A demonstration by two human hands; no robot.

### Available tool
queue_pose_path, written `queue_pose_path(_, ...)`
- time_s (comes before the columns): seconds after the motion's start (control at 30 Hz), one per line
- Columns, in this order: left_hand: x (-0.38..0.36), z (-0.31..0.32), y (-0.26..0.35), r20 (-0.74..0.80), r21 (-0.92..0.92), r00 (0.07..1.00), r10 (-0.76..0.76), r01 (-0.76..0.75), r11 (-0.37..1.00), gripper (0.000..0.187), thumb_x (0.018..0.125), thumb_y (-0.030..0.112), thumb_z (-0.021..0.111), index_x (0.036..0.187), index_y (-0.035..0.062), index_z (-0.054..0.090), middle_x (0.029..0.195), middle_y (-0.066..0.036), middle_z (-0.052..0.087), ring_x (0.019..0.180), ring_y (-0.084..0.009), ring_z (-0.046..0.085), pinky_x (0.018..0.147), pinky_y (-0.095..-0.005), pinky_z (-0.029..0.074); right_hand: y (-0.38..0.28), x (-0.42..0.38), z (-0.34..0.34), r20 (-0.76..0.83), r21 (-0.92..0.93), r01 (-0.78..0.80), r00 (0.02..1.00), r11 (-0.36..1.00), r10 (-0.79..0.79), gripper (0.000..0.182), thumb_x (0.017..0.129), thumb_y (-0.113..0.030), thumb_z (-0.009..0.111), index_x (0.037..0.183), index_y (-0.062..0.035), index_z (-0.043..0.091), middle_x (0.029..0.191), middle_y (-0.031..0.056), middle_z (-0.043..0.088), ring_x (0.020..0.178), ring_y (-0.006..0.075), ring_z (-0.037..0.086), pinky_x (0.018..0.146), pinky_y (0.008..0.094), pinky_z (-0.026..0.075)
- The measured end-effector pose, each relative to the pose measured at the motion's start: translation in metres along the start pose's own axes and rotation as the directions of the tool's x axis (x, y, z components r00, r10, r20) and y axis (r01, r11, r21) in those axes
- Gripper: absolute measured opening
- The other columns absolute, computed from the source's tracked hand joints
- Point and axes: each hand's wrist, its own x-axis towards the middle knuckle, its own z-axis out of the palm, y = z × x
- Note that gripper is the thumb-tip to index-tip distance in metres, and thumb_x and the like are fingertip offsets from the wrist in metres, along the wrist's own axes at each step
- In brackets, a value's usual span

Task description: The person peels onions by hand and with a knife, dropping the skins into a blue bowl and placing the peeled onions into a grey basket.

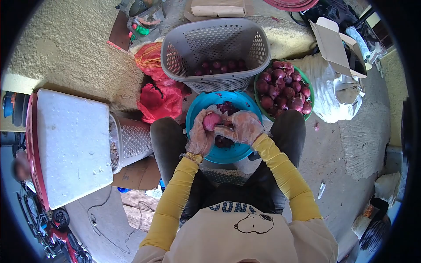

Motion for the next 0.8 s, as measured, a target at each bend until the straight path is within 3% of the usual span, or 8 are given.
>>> queue_pose_path(0.07, -0.003, 0.004, 0.003, 0.051, -0.040, 0.998, -0.022, 0.024, 0.999, 0.036, 0.106, 0.032, 0.055, 0.123, -0.0001, 0.059, 0.120, -0.013, 0.066, 0.112, -0.0262, 0.064, 0.101, -0.0416, 0.055, 0.000, -0.001, -0.004, -0.038, 0.045, 0.020, 0.999, 0.999, -0.018, 0.052, 0.083, -0.061, 0.074, 0.095, -0.0104, 0.077, 0.079, 0.0124, 0.073, 0.072, 0.0339, 0.070, 0.068, 0.0423, 0.054)
queue_pose_path(0.2, 0.001, -0.003, 0.000, 0.032, -0.011, 0.999, -0.017, 0.017, 1.000, 0.039, 0.106, 0.036, 0.054, 0.120, 0.0012, 0.061, 0.117, -0.015, 0.068, 0.113, -0.0295, 0.066, 0.098, -0.0412, 0.056, -0.012, -0.002, -0.021, -0.119, 0.188, 0.004, 0.993, 0.982, 0.019, 0.053, 0.079, -0.060, 0.079, 0.087, -0.0080, 0.076, 0.077, 0.0121, 0.073, 0.072, 0.0339, 0.070, 0.068, 0.0426, 0.055)
queue_pose_path(0.3, 0.003, -0.006, -0.001, 0.012, -0.035, 1.000, -0.019, 0.020, 0.999, 0.038, 0.106, 0.036, 0.054, 0.121, 0.0020, 0.062, 0.116, -0.013, 0.068, 0.109, -0.0255, 0.067, 0.096, -0.0399, 0.057, -0.005, -0.001, -0.013, -0.187, 0.166, 0.023, 0.982, 0.986, 0.008, 0.054, 0.077, -0.061, 0.079, 0.087, -0.0083, 0.077, 0.075, 0.0117, 0.073, 0.072, 0.0337, 0.070, 0.069, 0.0430, 0.055)
queue_pose_path(0.5, -0.001, 0.001, 0.000, -0.052, -0.020, 0.998, -0.038, 0.037, 0.999, 0.038, 0.106, 0.037, 0.055, 0.122, 0.0032, 0.062, 0.115, -0.011, 0.067, 0.106, -0.0228, 0.066, 0.092, -0.0380, 0.059, -0.003, 0.000, -0.009, -0.131, 0.143, -0.003, 0.991, 0.990, 0.021, 0.054, 0.079, -0.062, 0.077, 0.093, -0.0100, 0.079, 0.076, 0.0122, 0.073, 0.072, 0.0339, 0.070, 0.070, 0.0434, 0.055)
queue_pose_path(0.67, 0.002, -0.010, -0.002, 0.029, -0.008, 0.997, -0.075, 0.076, 0.997, 0.045, 0.106, 0.041, 0.054, 0.128, 0.0028, 0.059, 0.118, -0.011, 0.065, 0.110, -0.0244, 0.064, 0.096, -0.0405, 0.056, 0.000, 0.000, -0.004, -0.148, 0.099, 0.018, 0.989, 0.995, -0.003, 0.052, 0.083, -0.061, 0.074, 0.096, -0.0113, 0.079, 0.076, 0.0132, 0.072, 0.072, 0.0343, 0.070, 0.069, 0.0445, 0.054)
queue_pose_path(0.8, 0.000, -0.004, -0.001, 0.053, -0.023, 0.996, -0.075, 0.076, 0.997, 0.041, 0.107, 0.039, 0.052, 0.124, 0.0034, 0.061, 0.116, -0.011, 0.067, 0.105, -0.0231, 0.066, 0.092, -0.0377, 0.058, 0.007, 0.002, 0.009, -0.121, 0.110, 0.025, 0.993, 0.994, -0.012, 0.052, 0.086, -0.061, 0.071, 0.101, -0.0122, 0.079, 0.076, 0.0143, 0.072, 0.073, 0.0358, 0.069, 0.069, 0.0453, 0.054)
